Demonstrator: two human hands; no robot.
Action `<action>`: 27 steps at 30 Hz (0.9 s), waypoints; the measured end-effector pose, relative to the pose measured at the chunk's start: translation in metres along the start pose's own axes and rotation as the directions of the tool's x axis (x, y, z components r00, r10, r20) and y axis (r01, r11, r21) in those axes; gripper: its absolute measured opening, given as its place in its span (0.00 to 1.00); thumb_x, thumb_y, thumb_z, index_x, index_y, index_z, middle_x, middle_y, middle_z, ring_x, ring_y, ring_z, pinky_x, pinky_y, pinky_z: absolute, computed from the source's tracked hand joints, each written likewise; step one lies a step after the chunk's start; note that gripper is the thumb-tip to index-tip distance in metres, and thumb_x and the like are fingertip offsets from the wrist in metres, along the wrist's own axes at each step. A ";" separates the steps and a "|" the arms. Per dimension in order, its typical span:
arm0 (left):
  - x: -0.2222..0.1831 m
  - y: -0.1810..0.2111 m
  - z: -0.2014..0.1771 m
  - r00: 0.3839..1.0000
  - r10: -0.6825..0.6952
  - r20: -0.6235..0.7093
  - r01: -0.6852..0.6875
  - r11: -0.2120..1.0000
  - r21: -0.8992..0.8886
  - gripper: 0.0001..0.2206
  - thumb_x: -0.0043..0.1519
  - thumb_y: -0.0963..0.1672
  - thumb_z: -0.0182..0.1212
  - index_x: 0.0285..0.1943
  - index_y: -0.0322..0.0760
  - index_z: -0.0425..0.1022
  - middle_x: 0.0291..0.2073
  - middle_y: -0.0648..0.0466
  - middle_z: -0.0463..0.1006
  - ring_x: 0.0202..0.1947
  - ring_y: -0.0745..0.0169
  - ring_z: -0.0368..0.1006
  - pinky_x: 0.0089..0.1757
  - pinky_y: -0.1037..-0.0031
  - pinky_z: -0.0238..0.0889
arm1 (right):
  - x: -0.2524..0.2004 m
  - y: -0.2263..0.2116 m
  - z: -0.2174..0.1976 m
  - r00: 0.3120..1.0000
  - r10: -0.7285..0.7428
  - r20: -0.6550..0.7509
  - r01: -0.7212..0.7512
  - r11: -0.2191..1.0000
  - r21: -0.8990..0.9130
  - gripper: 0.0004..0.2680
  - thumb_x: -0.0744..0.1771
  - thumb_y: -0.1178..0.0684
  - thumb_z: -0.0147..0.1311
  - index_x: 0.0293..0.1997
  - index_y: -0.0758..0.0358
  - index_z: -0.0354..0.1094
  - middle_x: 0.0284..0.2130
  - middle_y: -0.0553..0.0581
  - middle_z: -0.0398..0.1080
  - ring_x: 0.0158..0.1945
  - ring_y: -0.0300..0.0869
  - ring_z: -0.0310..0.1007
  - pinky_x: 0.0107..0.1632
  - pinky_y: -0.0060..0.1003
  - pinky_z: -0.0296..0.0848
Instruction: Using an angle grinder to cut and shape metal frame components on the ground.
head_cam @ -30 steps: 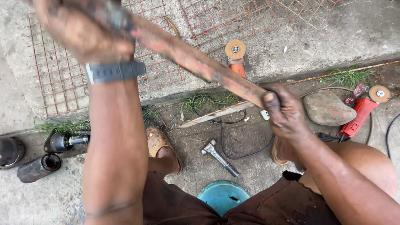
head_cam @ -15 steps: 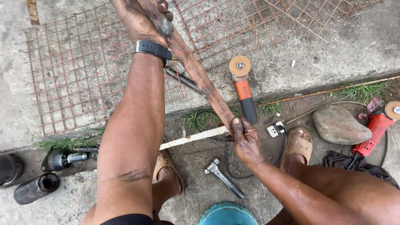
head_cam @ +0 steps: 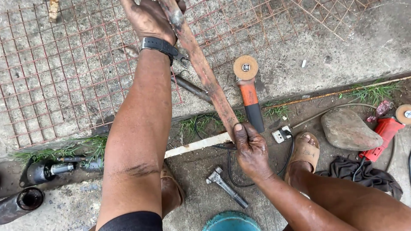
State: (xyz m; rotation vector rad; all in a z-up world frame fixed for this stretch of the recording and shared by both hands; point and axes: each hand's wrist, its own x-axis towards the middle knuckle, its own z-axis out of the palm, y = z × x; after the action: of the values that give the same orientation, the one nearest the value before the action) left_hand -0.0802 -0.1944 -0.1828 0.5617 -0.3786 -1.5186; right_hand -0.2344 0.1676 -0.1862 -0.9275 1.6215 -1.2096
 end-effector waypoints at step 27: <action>-0.267 0.129 -0.189 0.797 -0.566 -0.209 -0.330 -0.699 0.634 0.26 0.55 0.63 0.66 0.55 0.54 0.81 0.48 0.52 0.86 0.49 0.49 0.83 0.50 0.58 0.78 | 0.009 0.079 0.069 0.880 0.361 0.309 -0.415 0.901 0.128 0.09 0.70 0.53 0.54 0.46 0.71 0.73 0.29 0.65 0.77 0.28 0.48 0.82 0.26 0.40 0.84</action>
State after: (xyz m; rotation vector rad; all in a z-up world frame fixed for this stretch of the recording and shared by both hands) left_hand 0.1242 0.0874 -0.2357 1.9755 -2.8063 -0.8862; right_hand -0.1769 0.1574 -0.2742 -0.5795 1.3555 -0.8887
